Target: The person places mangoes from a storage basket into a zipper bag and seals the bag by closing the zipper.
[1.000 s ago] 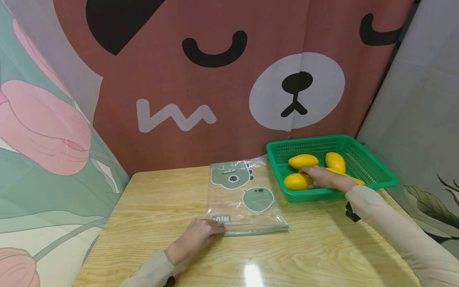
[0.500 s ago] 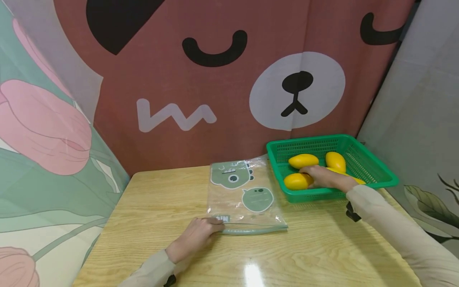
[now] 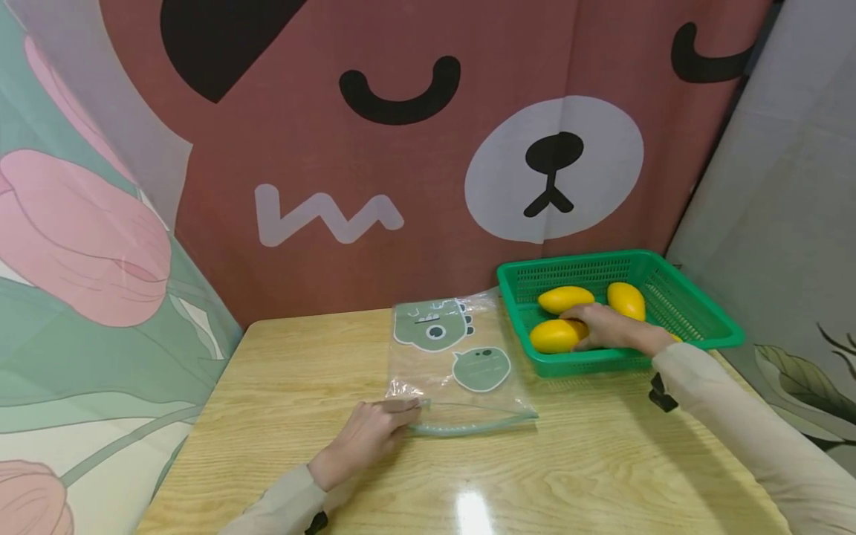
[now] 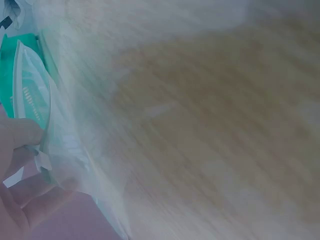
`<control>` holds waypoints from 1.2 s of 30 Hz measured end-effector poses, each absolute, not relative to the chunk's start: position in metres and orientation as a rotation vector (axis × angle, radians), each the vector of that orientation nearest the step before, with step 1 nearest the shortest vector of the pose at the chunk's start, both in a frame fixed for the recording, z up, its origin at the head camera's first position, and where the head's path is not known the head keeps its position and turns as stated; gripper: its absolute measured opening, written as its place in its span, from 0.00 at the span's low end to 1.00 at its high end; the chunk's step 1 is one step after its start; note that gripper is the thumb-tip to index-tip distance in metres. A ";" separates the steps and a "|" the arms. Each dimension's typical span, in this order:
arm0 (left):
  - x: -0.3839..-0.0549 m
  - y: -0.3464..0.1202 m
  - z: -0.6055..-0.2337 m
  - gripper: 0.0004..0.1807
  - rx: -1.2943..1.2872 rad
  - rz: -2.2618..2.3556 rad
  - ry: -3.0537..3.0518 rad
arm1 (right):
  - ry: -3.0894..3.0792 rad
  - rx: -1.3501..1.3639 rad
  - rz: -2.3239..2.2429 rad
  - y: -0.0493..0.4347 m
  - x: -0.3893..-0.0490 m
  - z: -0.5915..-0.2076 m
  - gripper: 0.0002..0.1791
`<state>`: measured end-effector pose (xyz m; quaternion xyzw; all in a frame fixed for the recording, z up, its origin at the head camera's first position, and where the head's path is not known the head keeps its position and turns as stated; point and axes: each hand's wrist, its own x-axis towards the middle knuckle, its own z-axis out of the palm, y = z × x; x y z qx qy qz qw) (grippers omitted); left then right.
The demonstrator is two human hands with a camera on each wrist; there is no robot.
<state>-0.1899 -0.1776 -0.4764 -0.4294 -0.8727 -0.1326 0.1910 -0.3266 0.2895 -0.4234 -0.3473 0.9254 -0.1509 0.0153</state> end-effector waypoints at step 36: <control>-0.188 -0.174 -0.476 0.17 -1.151 -0.315 -2.451 | 3.036 -0.979 -0.574 0.297 -0.315 -0.408 0.37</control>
